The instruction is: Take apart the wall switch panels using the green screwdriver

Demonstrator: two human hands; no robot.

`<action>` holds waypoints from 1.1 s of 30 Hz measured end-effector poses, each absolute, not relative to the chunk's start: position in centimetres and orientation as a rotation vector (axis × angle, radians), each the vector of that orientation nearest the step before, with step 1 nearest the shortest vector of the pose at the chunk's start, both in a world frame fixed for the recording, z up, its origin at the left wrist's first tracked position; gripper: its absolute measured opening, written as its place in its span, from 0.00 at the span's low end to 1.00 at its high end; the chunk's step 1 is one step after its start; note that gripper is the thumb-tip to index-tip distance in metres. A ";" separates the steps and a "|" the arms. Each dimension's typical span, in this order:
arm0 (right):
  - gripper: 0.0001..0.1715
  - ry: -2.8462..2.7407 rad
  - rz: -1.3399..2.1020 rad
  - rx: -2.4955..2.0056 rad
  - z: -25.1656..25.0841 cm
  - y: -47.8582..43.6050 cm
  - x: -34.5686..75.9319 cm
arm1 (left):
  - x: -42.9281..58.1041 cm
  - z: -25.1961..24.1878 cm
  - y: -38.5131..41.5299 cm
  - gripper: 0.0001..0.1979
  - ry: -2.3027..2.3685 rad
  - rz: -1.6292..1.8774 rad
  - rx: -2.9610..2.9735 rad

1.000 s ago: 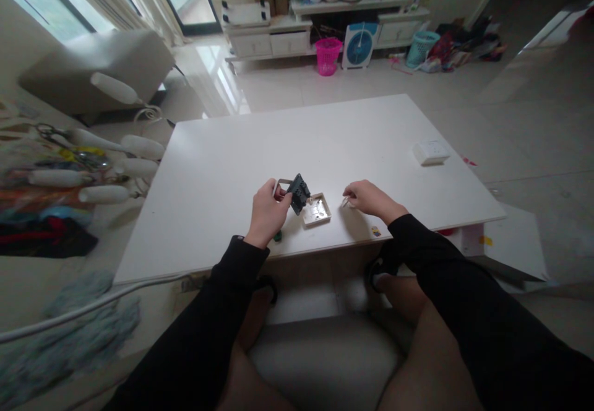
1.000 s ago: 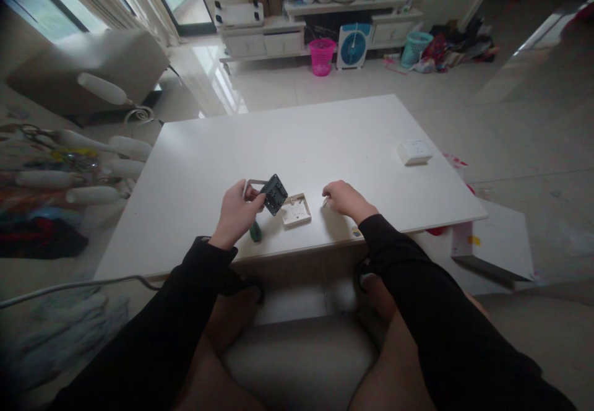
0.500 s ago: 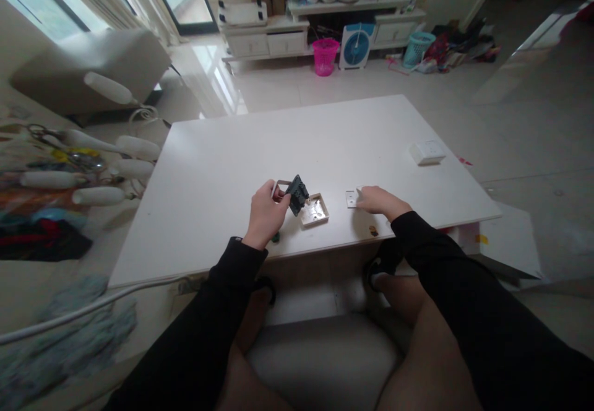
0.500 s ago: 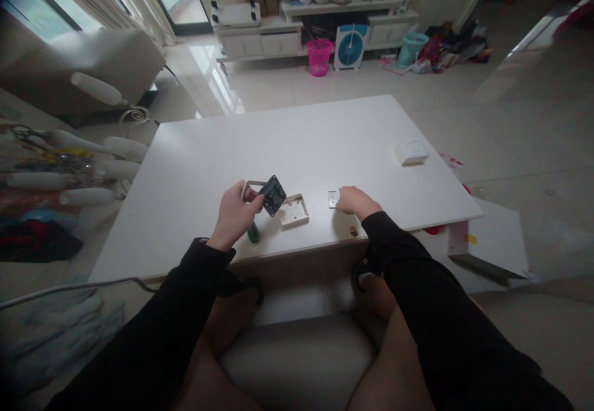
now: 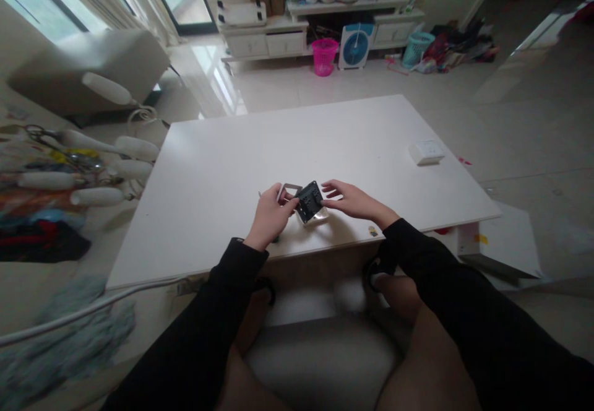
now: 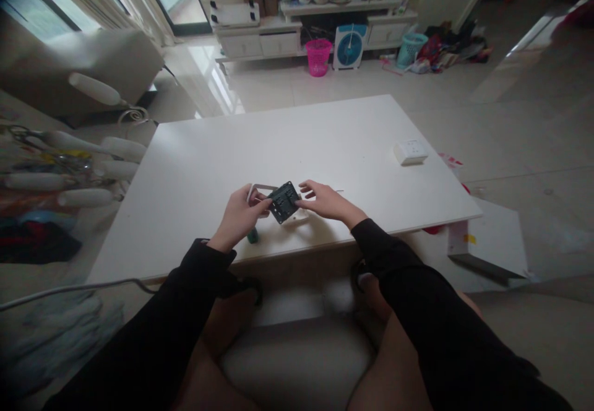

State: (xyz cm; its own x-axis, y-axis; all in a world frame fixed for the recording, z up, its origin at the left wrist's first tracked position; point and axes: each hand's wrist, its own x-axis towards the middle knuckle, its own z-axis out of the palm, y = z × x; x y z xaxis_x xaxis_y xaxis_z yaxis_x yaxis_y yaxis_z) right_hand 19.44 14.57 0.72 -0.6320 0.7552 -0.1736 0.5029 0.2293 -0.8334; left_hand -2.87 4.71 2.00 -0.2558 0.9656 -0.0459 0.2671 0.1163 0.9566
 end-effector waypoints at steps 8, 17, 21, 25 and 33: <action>0.19 -1.847 1.794 -0.953 0.6 13.3 17.9 | -2.5 2.0 4.8 0.14 1.524 1.230 1.012; 0.14 -1.757 1.324 -1.255 0.8 14.2 17.8 | -2.2 2.7 4.6 0.11 1.761 1.078 1.331; 0.15 -1.871 1.012 -1.520 0.3 15.0 19.2 | -2.2 3.2 4.2 0.11 1.846 0.927 1.469; 0.10 -2.308 0.599 -1.606 0.3 14.7 19.9 | -2.2 3.1 4.0 0.10 1.841 0.852 1.553; 0.12 -2.507 0.527 -1.684 0.0 13.7 18.9 | -2.3 2.8 4.1 0.12 1.870 0.861 1.591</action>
